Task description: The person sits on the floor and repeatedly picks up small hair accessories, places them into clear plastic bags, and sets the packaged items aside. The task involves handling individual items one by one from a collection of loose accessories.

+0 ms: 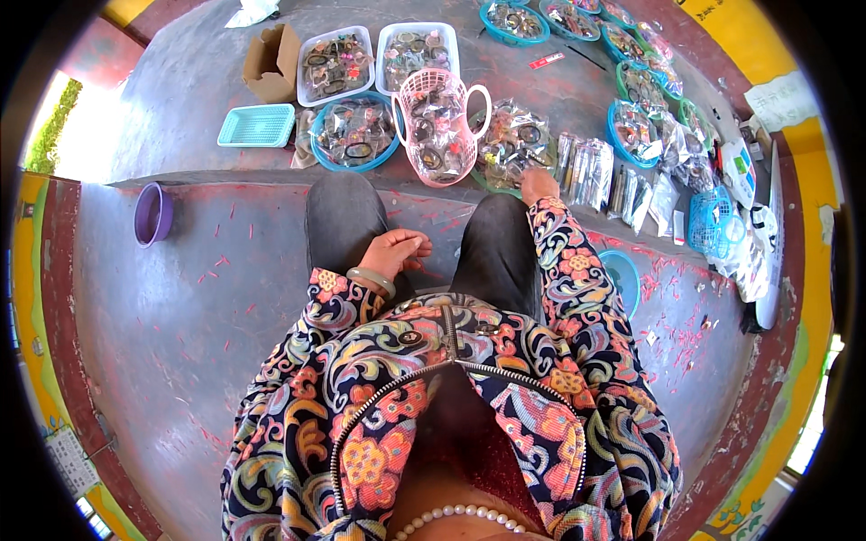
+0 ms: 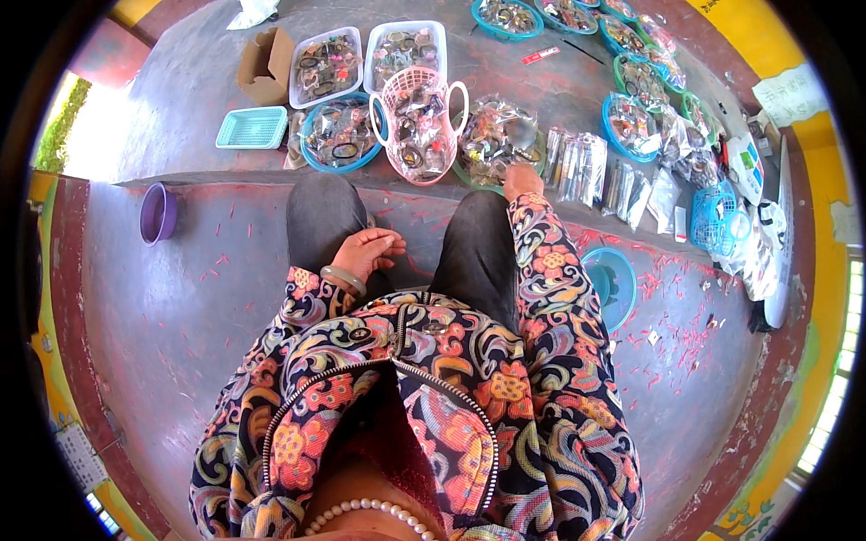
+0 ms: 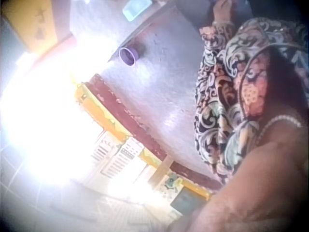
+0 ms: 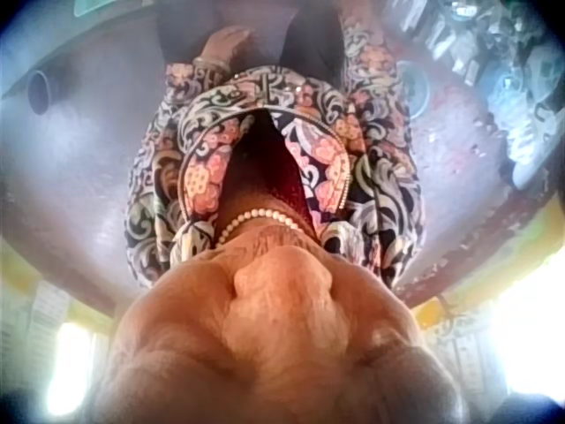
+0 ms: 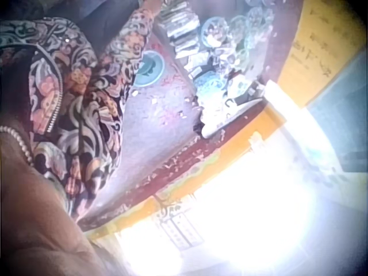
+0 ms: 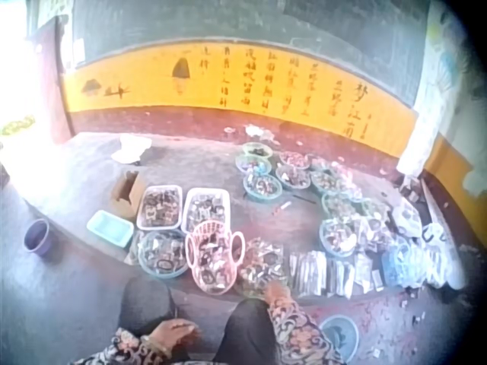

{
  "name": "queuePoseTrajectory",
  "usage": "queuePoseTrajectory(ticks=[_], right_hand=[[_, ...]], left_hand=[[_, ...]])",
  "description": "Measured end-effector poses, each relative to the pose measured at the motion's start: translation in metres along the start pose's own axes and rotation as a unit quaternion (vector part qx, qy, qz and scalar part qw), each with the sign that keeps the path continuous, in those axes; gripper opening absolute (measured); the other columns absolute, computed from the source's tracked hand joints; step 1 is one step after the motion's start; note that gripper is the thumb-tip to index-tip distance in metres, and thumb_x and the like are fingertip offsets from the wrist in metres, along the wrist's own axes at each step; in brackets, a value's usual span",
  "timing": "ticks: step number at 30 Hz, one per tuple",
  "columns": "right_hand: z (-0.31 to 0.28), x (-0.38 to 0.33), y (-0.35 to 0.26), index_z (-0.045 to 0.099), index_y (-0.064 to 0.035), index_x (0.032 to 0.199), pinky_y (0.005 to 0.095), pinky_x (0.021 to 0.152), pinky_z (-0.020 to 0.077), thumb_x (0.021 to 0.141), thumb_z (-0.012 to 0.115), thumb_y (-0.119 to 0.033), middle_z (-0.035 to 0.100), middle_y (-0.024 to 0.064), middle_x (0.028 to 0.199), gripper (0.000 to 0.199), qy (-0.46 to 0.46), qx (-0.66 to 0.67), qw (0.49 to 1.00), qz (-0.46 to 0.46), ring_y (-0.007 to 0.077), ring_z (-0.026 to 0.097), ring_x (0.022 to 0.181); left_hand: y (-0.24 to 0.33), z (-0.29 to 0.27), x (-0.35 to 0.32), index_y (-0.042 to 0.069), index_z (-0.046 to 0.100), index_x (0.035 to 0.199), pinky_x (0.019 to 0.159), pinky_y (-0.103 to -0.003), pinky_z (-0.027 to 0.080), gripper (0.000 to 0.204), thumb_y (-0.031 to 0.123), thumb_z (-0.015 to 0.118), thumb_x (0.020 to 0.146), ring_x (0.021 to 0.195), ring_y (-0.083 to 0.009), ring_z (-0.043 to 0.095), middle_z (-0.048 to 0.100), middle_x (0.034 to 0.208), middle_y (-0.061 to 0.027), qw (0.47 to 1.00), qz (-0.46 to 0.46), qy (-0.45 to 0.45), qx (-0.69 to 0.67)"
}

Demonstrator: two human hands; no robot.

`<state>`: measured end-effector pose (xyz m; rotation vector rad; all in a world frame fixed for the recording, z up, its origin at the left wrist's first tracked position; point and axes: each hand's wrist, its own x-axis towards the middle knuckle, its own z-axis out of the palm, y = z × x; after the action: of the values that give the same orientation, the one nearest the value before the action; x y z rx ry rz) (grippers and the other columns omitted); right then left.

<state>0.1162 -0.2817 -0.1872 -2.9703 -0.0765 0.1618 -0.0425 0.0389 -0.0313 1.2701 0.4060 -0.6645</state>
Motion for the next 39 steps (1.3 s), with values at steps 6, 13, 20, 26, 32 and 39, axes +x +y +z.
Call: queuePoseTrajectory(ticks=[6, 13, 20, 26, 32, 39], right_hand=[[-0.029, -0.003, -0.002, 0.057, -0.008, 0.081, 0.0416, 0.067, 0.0431, 0.075, 0.044, -0.017, 0.059, 0.0149, 0.08, 0.017, 0.039, 0.1, 0.993, 0.048, 0.0339, 0.056, 0.076], [-0.058, -0.009, -0.021, 0.055, -0.0042, 0.08, 0.0336, 0.052, 0.0482, 0.076, 0.049, -0.016, 0.058, 0.0131, 0.072, 0.014, 0.027, 0.282, 0.958, 0.046, 0.0233, 0.06, 0.072], [-0.136, -0.078, -0.09, 0.055, -0.0025, 0.076, 0.0275, 0.049, 0.0449, 0.077, 0.052, -0.015, 0.057, 0.0046, 0.063, 0.013, -0.006, 0.471, 0.882, -0.026, 0.0141, 0.057, 0.053], [-0.148, -0.149, -0.192, 0.053, -0.0058, 0.077, 0.0358, 0.056, 0.0431, 0.07, 0.052, -0.009, 0.054, 0.0101, 0.072, 0.008, 0.111, 0.22, 0.898, -0.366, 0.0284, 0.054, 0.066], [-0.146, -0.154, -0.211, 0.052, -0.0042, 0.077, 0.0355, 0.054, 0.0419, 0.067, 0.057, -0.01, 0.053, 0.009, 0.074, 0.012, 0.051, 0.196, 0.852, -0.482, 0.0272, 0.052, 0.063], [-0.134, -0.137, -0.193, 0.057, -0.0006, 0.086, 0.0228, 0.056, 0.0415, 0.075, 0.062, -0.025, 0.058, 0.0006, 0.073, 0.028, -0.13, 0.588, 0.797, -0.052, 0.0097, 0.052, 0.064]], left_hand=[[0.0, 0.001, 0.002, 0.001, 0.053, 0.098, 0.063, -0.023, 0.045, 0.019, 0.013, 0.048, 0.084, 0.084, -0.016, 0.057, 0.059, 0.093, -0.0083, 1.0, 0.0, -0.001, -0.001], [-0.002, -0.007, -0.003, 0.001, 0.053, 0.098, 0.063, -0.023, 0.045, 0.019, 0.013, 0.048, 0.084, 0.083, -0.0156, 0.057, 0.059, 0.091, -0.0083, 1.0, 0.007, 0.017, 0.003], [-0.003, -0.008, 0.0, 0.0, 0.051, 0.101, 0.065, -0.024, 0.045, 0.025, 0.019, 0.049, 0.084, 0.082, -0.0163, 0.057, 0.058, 0.094, -0.0105, 0.999, 0.009, -0.003, -0.044], [0.005, -0.012, -0.004, 0.0, 0.048, 0.105, 0.068, -0.025, 0.046, 0.033, 0.025, 0.051, 0.083, 0.081, -0.0177, 0.057, 0.057, 0.094, -0.0103, 0.985, 0.012, -0.001, -0.174], [0.0, -0.017, -0.005, 0.004, 0.049, 0.104, 0.058, -0.022, 0.046, 0.023, 0.013, 0.049, 0.083, 0.073, -0.0118, 0.057, 0.058, 0.087, -0.0058, 0.98, 0.061, 0.017, -0.187], [0.008, -0.015, -0.016, 0.003, 0.046, 0.105, 0.044, -0.017, 0.033, 0.025, 0.015, 0.048, 0.084, 0.053, -0.0039, 0.044, 0.058, 0.082, -0.0033, 0.987, 0.132, -0.079, -0.048]])
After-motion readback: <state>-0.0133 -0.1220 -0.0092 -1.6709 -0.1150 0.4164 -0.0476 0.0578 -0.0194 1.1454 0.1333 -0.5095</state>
